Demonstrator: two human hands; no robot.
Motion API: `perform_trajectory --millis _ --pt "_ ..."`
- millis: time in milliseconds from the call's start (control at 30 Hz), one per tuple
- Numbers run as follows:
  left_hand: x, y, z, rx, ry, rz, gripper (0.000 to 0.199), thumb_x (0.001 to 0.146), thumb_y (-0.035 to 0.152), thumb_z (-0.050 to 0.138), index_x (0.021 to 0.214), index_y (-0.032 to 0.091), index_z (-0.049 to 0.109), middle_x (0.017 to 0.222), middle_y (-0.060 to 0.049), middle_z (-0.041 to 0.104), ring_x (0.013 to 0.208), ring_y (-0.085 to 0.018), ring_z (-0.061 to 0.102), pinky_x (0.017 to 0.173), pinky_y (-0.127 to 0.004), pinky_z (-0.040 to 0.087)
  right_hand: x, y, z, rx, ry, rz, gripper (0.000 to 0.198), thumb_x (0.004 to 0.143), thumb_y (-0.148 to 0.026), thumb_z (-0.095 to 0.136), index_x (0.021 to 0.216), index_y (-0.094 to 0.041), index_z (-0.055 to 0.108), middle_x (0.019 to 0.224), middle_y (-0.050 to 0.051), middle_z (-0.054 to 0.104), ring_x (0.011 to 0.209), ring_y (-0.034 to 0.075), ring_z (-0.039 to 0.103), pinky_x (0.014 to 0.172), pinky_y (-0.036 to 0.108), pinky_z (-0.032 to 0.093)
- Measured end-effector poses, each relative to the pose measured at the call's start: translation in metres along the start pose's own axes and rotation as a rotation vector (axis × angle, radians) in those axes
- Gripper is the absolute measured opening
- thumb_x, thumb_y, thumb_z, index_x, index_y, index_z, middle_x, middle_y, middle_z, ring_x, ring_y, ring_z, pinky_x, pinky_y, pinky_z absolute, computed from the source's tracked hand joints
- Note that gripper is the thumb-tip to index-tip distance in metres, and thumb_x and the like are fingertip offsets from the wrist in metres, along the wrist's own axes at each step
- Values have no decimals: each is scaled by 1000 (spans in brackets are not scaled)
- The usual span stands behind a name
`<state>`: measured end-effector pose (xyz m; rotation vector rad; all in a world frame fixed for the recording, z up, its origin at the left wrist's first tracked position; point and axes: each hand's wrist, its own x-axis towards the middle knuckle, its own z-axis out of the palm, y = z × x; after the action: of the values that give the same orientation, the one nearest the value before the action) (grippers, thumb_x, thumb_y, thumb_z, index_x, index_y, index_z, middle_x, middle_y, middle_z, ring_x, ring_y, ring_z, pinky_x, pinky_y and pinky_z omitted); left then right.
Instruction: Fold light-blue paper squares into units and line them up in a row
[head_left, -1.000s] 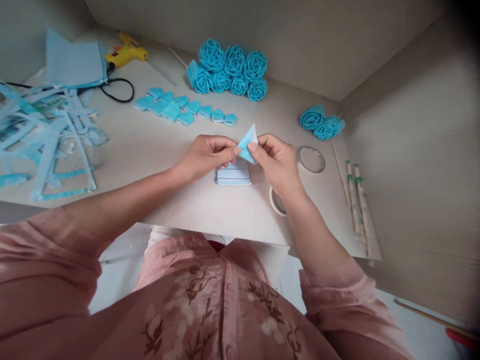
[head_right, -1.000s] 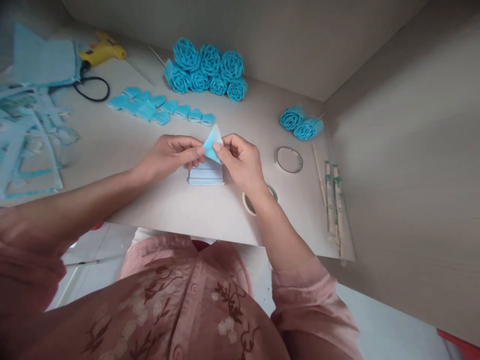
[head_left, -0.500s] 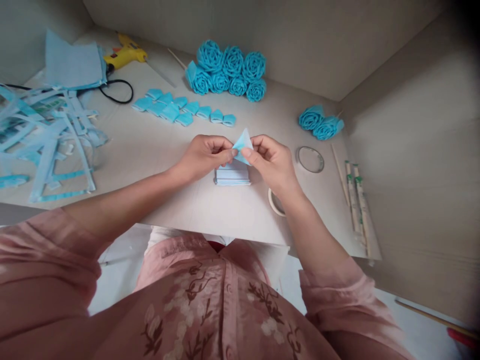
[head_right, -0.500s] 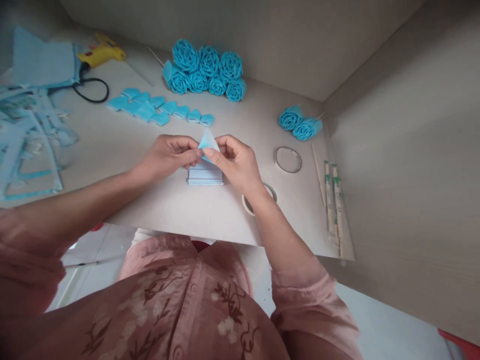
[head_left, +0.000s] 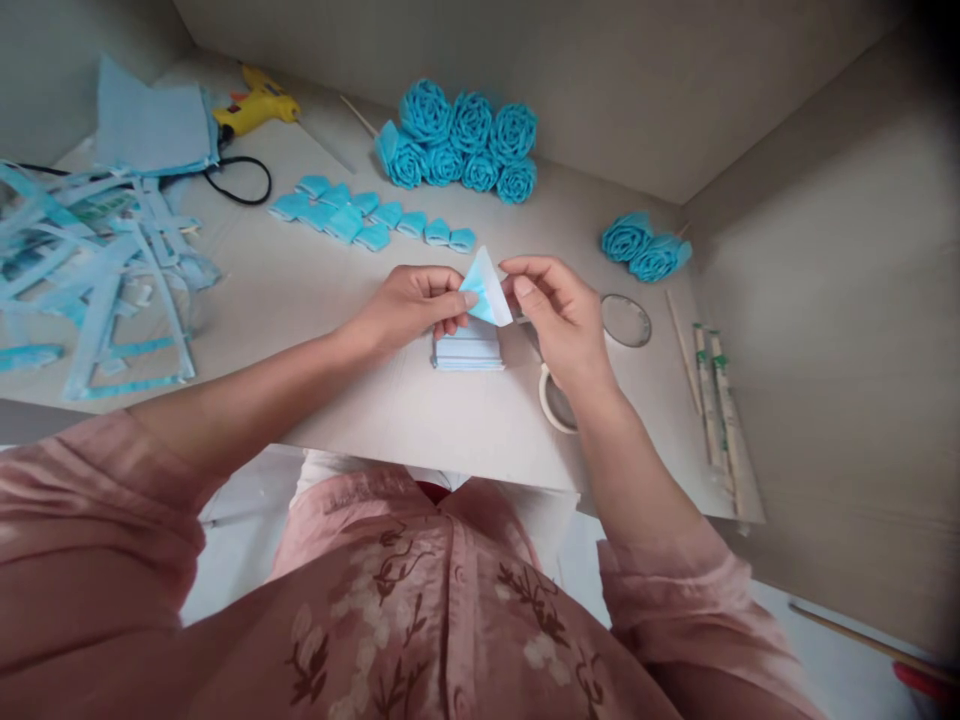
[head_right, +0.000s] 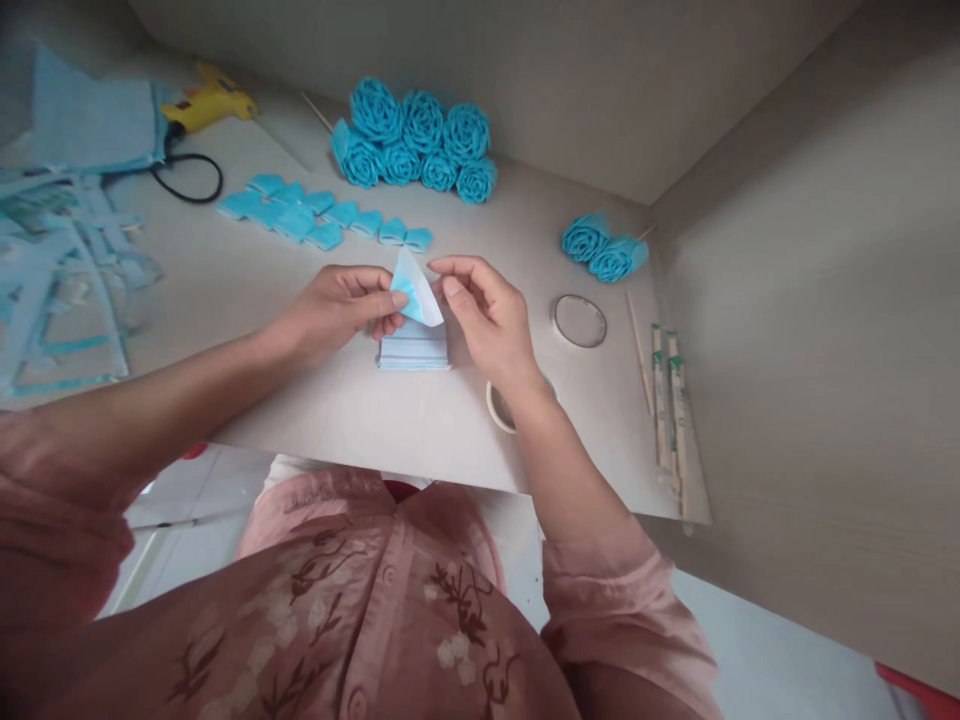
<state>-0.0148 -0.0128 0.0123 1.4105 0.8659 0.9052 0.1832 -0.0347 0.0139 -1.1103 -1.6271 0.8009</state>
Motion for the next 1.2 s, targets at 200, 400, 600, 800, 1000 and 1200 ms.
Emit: perform_trajectory --millis 200,400,600,800,1000,1200 --pt "1 5 0 -101 23 -82 29 84 33 74 66 17 58 62 0 65 51 -6 55 50 -20 41 1 -4 -5 -93 -61 -83 22 89 -38 68 110 -32 71 136 3 62 131 25 55 102 42 52" --pt "1 5 -1 -101 8 -85 30 81 32 77 64 16 58 60 1 63 49 -5 52 49 -19 40 0 -5 -5 -92 -127 -89 17 83 -44 77 93 -30 75 137 3 61 134 27 54 109 49 48" --pt "2 0 -2 -37 13 -34 31 80 36 77 65 16 59 60 0 63 50 -6 53 48 -18 40 2 -3 -3 -69 -121 -59 31 82 -56 75 85 -26 74 127 6 67 122 26 61 104 46 49" --pt "1 -1 0 71 24 31 31 81 37 76 66 16 60 59 0 63 50 -7 53 48 -19 40 0 4 2 11 -92 19 32 83 -54 74 85 -23 70 100 3 73 93 18 68 89 36 54" --pt "0 -1 1 90 24 36 33 79 40 77 65 16 60 58 -1 62 51 -7 53 47 -17 40 1 7 4 74 -77 67 38 79 -51 79 105 -25 68 85 -1 69 81 16 65 81 32 54" --pt "-1 2 1 96 5 55 39 79 48 77 65 16 61 60 -1 64 52 -7 54 48 -18 42 1 8 4 55 -85 73 50 79 -52 78 120 -26 68 83 -2 68 79 15 63 81 32 54"
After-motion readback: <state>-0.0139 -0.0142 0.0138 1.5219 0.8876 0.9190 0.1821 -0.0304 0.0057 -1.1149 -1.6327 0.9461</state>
